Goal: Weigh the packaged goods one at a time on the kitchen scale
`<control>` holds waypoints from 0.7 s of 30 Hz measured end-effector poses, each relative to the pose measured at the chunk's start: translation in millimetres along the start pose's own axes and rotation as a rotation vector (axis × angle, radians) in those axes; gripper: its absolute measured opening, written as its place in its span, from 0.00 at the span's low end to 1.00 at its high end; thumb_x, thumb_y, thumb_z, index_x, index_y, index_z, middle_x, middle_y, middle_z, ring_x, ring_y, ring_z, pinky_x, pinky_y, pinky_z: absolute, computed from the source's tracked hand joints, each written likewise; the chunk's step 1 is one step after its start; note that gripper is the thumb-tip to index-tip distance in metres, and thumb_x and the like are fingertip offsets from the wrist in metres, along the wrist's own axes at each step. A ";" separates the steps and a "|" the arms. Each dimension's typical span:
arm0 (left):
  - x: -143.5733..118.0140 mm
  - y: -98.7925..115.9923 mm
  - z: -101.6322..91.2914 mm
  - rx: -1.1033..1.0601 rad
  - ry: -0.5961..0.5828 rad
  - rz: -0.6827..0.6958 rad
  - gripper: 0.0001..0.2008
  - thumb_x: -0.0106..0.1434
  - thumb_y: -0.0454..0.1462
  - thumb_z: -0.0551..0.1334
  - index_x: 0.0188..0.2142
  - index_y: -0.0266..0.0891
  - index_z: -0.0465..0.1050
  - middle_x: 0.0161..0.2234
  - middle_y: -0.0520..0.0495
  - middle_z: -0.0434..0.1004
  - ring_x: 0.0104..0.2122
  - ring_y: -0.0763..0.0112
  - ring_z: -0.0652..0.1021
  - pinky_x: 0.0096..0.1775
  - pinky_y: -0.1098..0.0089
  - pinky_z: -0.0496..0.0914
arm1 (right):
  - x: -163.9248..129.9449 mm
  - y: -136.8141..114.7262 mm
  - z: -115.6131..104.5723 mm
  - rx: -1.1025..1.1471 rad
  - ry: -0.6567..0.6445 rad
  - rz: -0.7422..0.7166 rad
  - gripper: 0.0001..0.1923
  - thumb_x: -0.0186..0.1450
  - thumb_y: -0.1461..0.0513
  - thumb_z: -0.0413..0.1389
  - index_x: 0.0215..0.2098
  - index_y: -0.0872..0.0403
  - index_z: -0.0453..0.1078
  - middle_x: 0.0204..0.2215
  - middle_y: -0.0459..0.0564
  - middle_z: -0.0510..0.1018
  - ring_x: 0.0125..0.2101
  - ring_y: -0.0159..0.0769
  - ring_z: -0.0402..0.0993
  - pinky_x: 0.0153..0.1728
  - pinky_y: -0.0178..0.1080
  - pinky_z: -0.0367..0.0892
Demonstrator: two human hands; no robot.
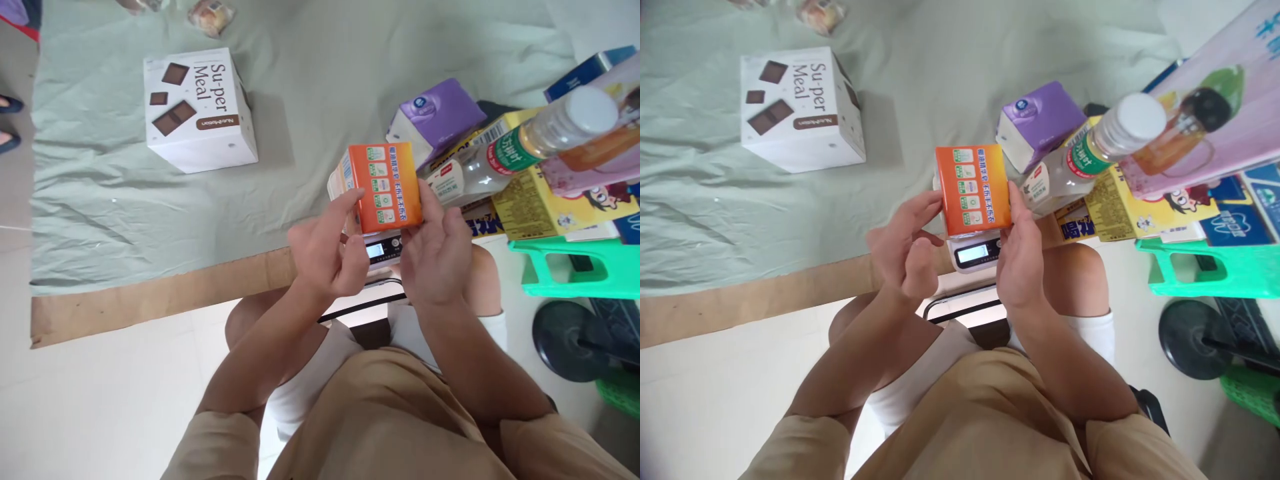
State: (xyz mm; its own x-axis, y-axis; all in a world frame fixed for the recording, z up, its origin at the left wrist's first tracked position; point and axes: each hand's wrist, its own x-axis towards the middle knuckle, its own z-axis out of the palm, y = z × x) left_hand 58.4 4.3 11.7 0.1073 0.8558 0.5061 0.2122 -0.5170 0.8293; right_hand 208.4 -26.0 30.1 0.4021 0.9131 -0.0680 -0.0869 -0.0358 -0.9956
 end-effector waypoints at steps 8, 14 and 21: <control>19.1 3.2 1.2 0.022 0.000 -0.094 0.17 0.76 0.46 0.58 0.43 0.42 0.85 0.34 0.48 0.87 0.33 0.69 0.86 0.25 0.70 0.68 | 0.9 19.8 -13.3 0.085 -0.096 -0.042 0.37 0.72 0.34 0.48 0.72 0.39 0.65 0.77 0.41 0.62 0.80 0.40 0.55 0.83 0.55 0.52; 53.8 -15.3 -3.5 -0.037 0.174 -0.066 0.19 0.71 0.28 0.59 0.23 0.40 0.75 0.18 0.54 0.73 0.19 0.78 0.71 0.22 0.68 0.60 | -29.9 34.5 -39.5 0.040 -0.130 -0.339 0.31 0.75 0.46 0.50 0.74 0.38 0.62 0.77 0.44 0.63 0.78 0.41 0.57 0.80 0.54 0.56; 72.3 -36.2 -15.5 0.040 0.266 -0.027 0.34 0.77 0.43 0.65 0.15 0.39 0.58 0.15 0.55 0.53 0.19 0.81 0.55 0.28 0.62 0.50 | -32.1 68.4 -91.0 0.048 -0.058 -0.647 0.23 0.75 0.57 0.44 0.57 0.46 0.78 0.30 0.51 0.71 0.28 0.40 0.69 0.27 0.43 0.63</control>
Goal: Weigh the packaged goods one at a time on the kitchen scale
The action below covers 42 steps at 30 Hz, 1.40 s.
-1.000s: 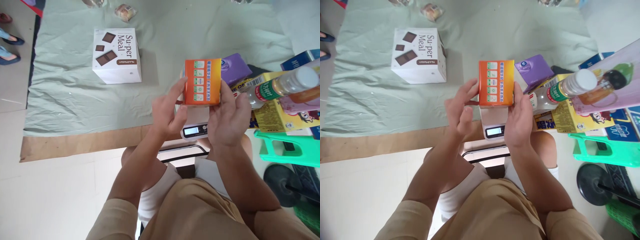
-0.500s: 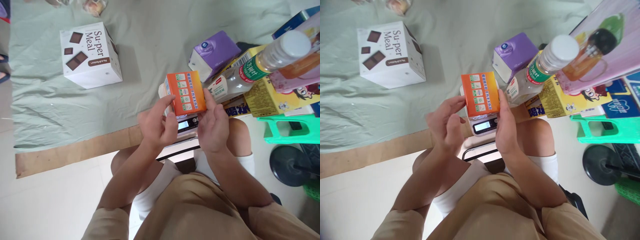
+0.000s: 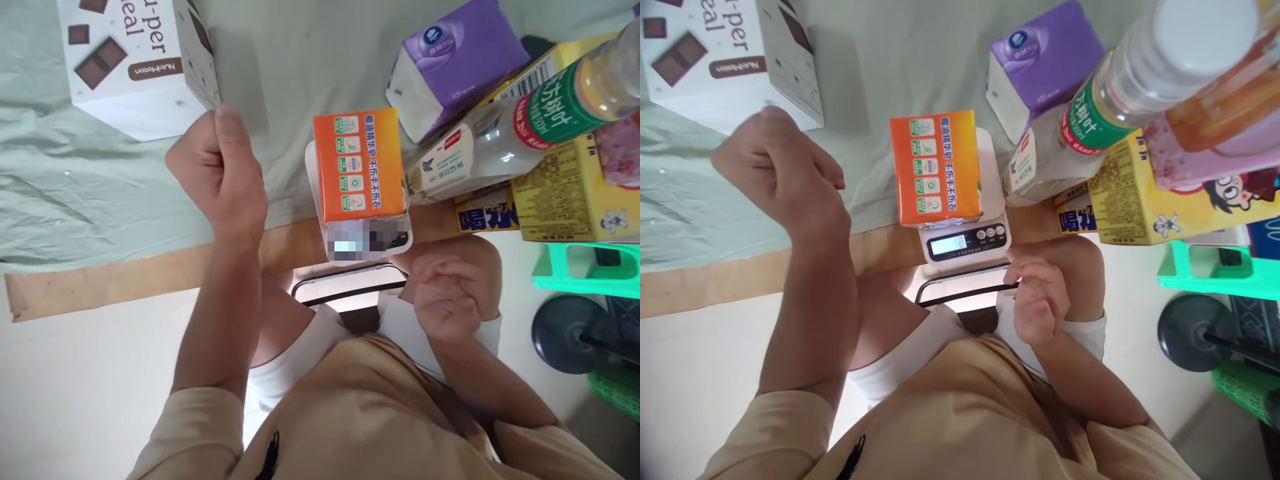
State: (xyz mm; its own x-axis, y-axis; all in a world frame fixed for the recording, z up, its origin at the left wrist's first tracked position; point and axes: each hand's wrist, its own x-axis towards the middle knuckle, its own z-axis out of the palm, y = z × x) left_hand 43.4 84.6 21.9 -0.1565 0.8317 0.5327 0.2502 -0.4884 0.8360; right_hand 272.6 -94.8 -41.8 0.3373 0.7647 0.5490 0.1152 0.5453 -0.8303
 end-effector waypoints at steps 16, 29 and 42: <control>-5.7 -16.2 10.3 -0.139 -0.055 0.260 0.22 0.58 0.13 0.59 0.24 0.41 0.71 0.24 0.52 0.67 0.29 0.72 0.69 0.32 0.68 0.61 | -0.2 15.4 -8.2 0.025 0.052 -0.035 0.21 0.74 0.55 0.49 0.60 0.46 0.75 0.38 0.53 0.67 0.30 0.37 0.63 0.19 0.36 0.57; -12.8 -14.4 20.8 -0.175 0.010 0.168 0.14 0.80 0.47 0.59 0.42 0.47 0.79 0.30 0.53 0.73 0.20 0.76 0.64 0.25 0.66 0.60 | 1.0 6.5 3.2 -0.113 0.035 -0.003 0.12 0.71 0.54 0.51 0.49 0.47 0.72 0.36 0.48 0.67 0.23 0.30 0.63 0.17 0.35 0.59; -10.5 -3.6 36.8 -0.194 -0.076 -0.165 0.11 0.69 0.35 0.59 0.28 0.43 0.71 0.20 0.53 0.67 0.20 0.71 0.66 0.27 0.66 0.59 | 105.2 -82.7 32.3 -0.593 -0.594 -0.197 0.15 0.67 0.65 0.61 0.51 0.48 0.70 0.39 0.50 0.80 0.40 0.40 0.78 0.40 0.43 0.77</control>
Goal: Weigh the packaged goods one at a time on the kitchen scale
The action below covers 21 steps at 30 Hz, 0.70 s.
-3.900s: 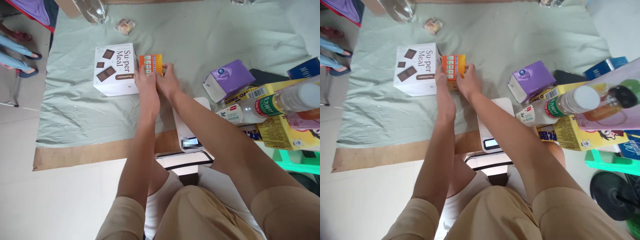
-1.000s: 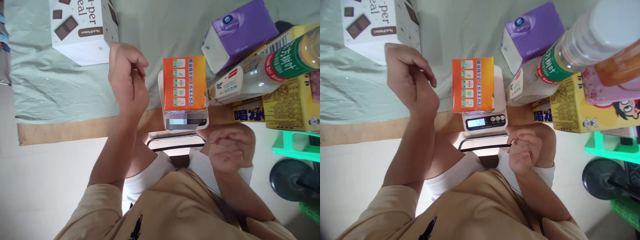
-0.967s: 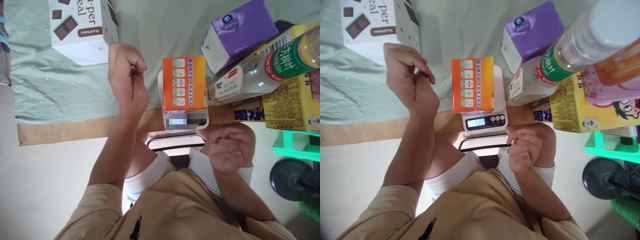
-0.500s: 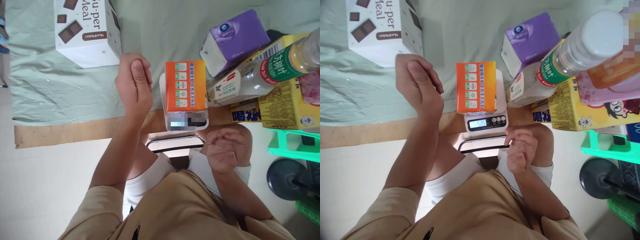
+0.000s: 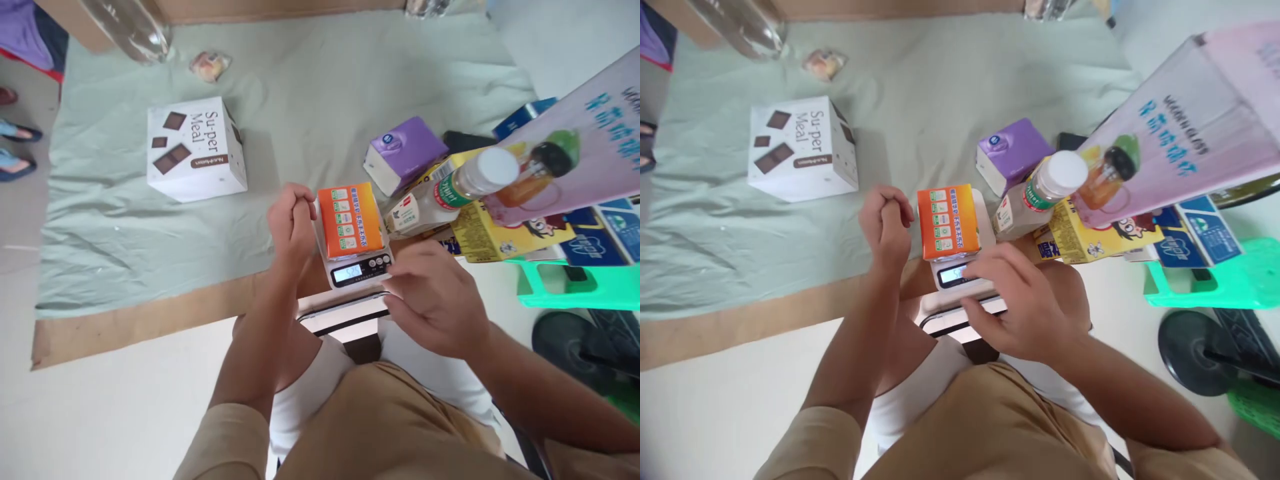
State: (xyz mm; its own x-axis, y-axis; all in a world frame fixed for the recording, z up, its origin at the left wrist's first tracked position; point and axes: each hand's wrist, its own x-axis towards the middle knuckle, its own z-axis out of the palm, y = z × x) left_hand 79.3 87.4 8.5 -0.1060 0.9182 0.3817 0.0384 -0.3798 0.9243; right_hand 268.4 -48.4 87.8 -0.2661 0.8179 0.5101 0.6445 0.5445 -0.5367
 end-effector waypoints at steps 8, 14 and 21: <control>8.5 -5.6 2.0 -0.049 0.004 -0.054 0.10 0.66 0.34 0.57 0.27 0.42 0.69 0.19 0.54 0.63 0.20 0.73 0.65 0.27 0.69 0.60 | 85.0 5.4 17.9 -0.466 -0.556 0.118 0.42 0.64 0.58 0.66 0.74 0.48 0.59 0.76 0.65 0.59 0.75 0.66 0.57 0.71 0.67 0.61; 9.1 -5.2 -3.1 -0.064 0.040 -0.088 0.12 0.68 0.34 0.57 0.27 0.42 0.69 0.19 0.55 0.61 0.21 0.73 0.66 0.28 0.69 0.61 | 107.8 20.0 22.0 -0.554 -0.760 0.046 0.45 0.63 0.58 0.67 0.75 0.46 0.58 0.66 0.64 0.72 0.60 0.58 0.75 0.58 0.54 0.72; 13.7 -5.4 -3.2 -0.100 0.093 -0.151 0.11 0.66 0.32 0.57 0.26 0.41 0.69 0.19 0.55 0.61 0.21 0.74 0.64 0.27 0.71 0.61 | 128.7 26.8 32.6 -0.598 -0.935 0.034 0.44 0.56 0.52 0.70 0.69 0.47 0.65 0.54 0.60 0.77 0.51 0.56 0.78 0.51 0.50 0.71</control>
State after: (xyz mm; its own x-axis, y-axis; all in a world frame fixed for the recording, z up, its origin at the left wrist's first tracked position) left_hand 74.5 101.7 8.7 -0.1943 0.9531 0.2322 -0.0833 -0.2519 0.9641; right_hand 228.0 77.5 117.2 -0.5153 0.7857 -0.3421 0.8366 0.5478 -0.0019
